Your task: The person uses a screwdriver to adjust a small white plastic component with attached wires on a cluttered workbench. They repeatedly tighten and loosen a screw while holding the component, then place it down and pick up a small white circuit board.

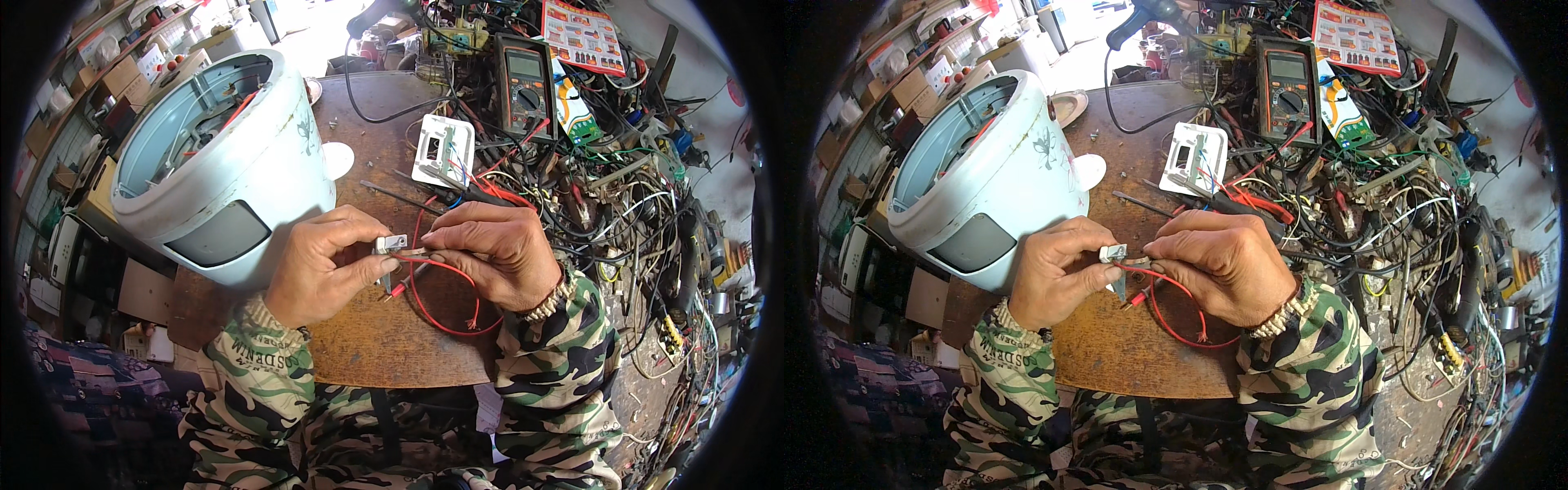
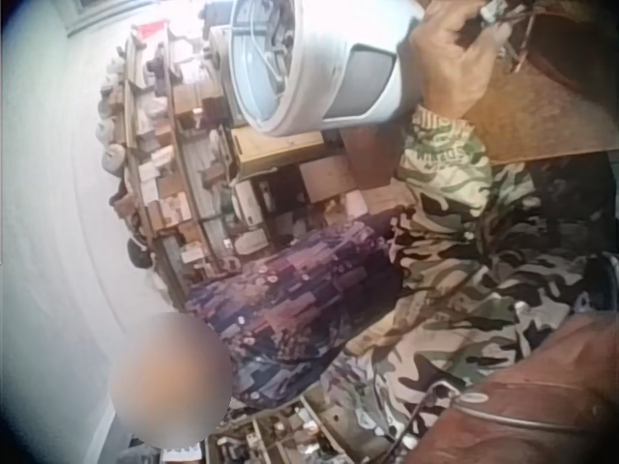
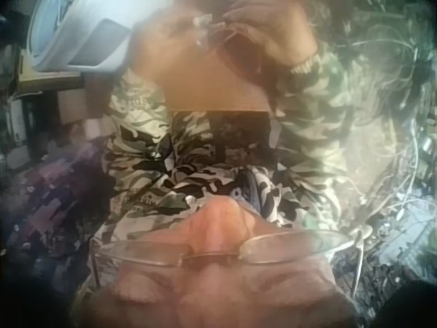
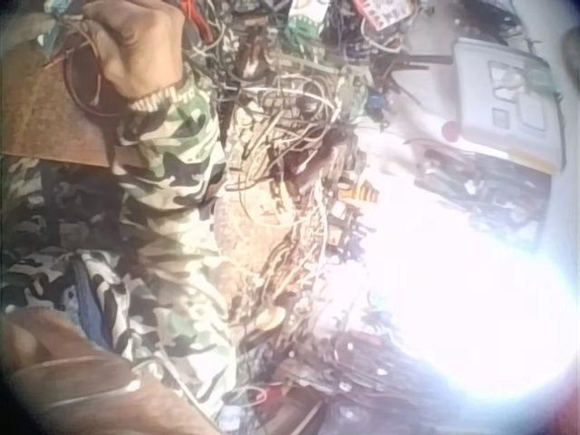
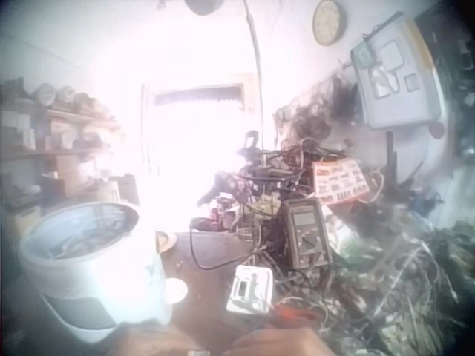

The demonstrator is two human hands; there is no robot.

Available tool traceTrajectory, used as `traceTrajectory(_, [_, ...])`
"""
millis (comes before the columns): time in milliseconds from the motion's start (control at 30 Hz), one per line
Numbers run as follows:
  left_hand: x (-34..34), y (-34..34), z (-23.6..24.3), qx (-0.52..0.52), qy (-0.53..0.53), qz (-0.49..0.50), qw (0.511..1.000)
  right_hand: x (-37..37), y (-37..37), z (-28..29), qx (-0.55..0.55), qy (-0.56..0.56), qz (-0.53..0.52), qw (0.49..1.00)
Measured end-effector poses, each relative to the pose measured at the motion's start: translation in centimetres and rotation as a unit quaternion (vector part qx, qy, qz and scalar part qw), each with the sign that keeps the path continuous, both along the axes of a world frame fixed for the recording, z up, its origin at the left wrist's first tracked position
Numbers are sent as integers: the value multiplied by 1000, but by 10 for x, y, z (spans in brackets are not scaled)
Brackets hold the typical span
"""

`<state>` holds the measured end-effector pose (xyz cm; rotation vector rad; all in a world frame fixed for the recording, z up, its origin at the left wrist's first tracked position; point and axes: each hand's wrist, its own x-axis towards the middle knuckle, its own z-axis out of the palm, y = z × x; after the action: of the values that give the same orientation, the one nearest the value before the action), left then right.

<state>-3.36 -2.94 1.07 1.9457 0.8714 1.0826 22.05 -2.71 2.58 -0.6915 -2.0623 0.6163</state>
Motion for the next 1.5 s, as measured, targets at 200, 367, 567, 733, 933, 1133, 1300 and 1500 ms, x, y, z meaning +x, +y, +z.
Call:
traceTrajectory(200, [1,-1,4,42,16,-6,999,0,0,0,-19,5,7,1000])
traceTrajectory(367, [0,-3,6,46,22,-9,999,0,-1,3,-44,4,20,999])
traceTrajectory(567, [-2,0,5,69,23,13,997,5,-1,7,-48,18,18,999])
traceTrajectory(733, [-4,0,3,101,10,40,994,17,3,4,-51,46,-61,996])
traceTrajectory(933, [-4,-2,6,93,19,40,995,41,6,4,-152,2,-232,961])
traceTrajectory(1133, [-5,-4,13,116,31,48,992,49,8,-1,-30,-178,-254,950])
traceTrajectory(1300, [-8,-2,13,118,13,33,992,53,13,-15,-48,-208,-306,928])
traceTrajectory(1500, [-9,-5,11,-21,-61,40,997,50,14,-17,-53,-207,-321,923])
